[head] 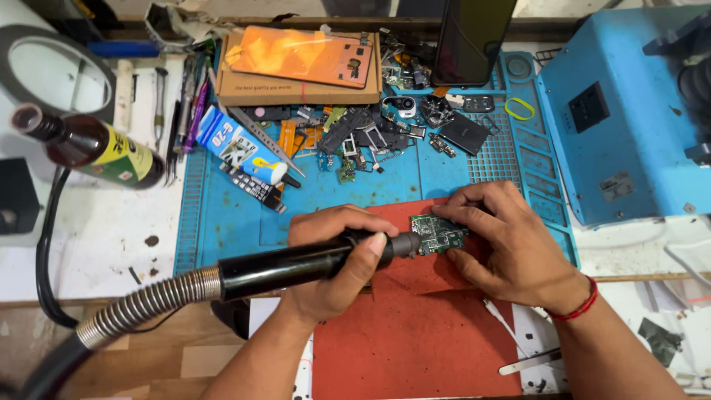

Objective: The person uses a hot air gun to heat components on a mobile phone motherboard placed on a red mat on a cluttered workbench. The hands move the tool around the board while steadying it on the workspace.

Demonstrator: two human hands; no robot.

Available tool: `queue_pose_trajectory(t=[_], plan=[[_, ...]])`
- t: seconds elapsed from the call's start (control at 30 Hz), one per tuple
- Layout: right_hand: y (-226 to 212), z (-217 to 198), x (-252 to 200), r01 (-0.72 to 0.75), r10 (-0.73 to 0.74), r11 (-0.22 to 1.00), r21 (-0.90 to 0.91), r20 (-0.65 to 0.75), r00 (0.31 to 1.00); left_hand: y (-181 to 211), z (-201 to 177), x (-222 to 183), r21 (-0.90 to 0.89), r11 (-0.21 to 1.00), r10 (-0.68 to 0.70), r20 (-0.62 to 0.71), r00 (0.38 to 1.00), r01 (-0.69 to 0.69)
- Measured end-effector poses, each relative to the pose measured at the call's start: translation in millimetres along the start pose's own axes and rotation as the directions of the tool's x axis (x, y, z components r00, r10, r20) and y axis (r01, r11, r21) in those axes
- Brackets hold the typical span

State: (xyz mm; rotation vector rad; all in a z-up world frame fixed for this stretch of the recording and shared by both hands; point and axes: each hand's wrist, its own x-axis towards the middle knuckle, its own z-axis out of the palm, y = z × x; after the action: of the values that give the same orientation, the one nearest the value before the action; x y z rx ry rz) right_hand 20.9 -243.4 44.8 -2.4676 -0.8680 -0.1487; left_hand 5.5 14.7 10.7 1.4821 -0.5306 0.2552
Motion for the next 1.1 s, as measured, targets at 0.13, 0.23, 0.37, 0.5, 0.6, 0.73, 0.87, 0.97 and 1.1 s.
queue_pose_trajectory(t=[0.13,0.23,0.37,0.5,0.6,0.73,0.87,0.97,1.1], plan=[[-0.3,3.2,-1.4,-0.024,0.024,1.0,0.0,0.008,1.0,-0.6,-7.0,-4.5,-0.089,0.991,-0.106,-0.066,0.992,0.1],[1.9,0.8,-1.4,0.012,-0.012,1.0,0.005,0.003,1.0,-1.0,-4.0,-5.7,-0.067,0.995,-0.081,-0.115,0.99,0.074],[3.4,1.0,-1.1,0.03,-0.03,0.999,0.019,0.002,1.0,3.1,-1.5,-5.7,-0.09,0.994,-0.077,-0.192,0.978,0.061],[4.9,0.8,-3.6,0.031,-0.031,0.999,0.042,-0.012,0.999,5.1,-4.7,-4.8,-0.02,1.0,0.018,0.052,0.998,-0.017],[4.3,1.4,-1.3,0.04,-0.039,0.999,0.027,-0.026,0.999,1.7,-3.1,-7.7,0.007,0.997,-0.08,-0.158,0.984,0.082],[-0.1,1.1,2.3,0.034,-0.033,0.999,0.027,-0.026,0.999,3.9,-6.7,-7.8,0.02,0.999,-0.034,-0.026,0.999,0.034],[-1.1,1.1,0.1,0.003,-0.003,1.0,0.015,-0.015,1.0,3.9,-5.7,-6.6,-0.044,0.997,-0.061,-0.059,0.996,0.058],[-1.5,1.4,0.7,0.013,-0.013,1.0,0.005,-0.024,1.0,4.8,-6.0,-7.0,0.022,1.0,-0.023,0.008,1.0,0.022],[-0.7,1.7,0.4,-0.003,0.003,1.0,0.004,-0.011,1.0,5.8,-1.2,-8.5,0.041,0.997,-0.056,-0.125,0.991,0.062]])
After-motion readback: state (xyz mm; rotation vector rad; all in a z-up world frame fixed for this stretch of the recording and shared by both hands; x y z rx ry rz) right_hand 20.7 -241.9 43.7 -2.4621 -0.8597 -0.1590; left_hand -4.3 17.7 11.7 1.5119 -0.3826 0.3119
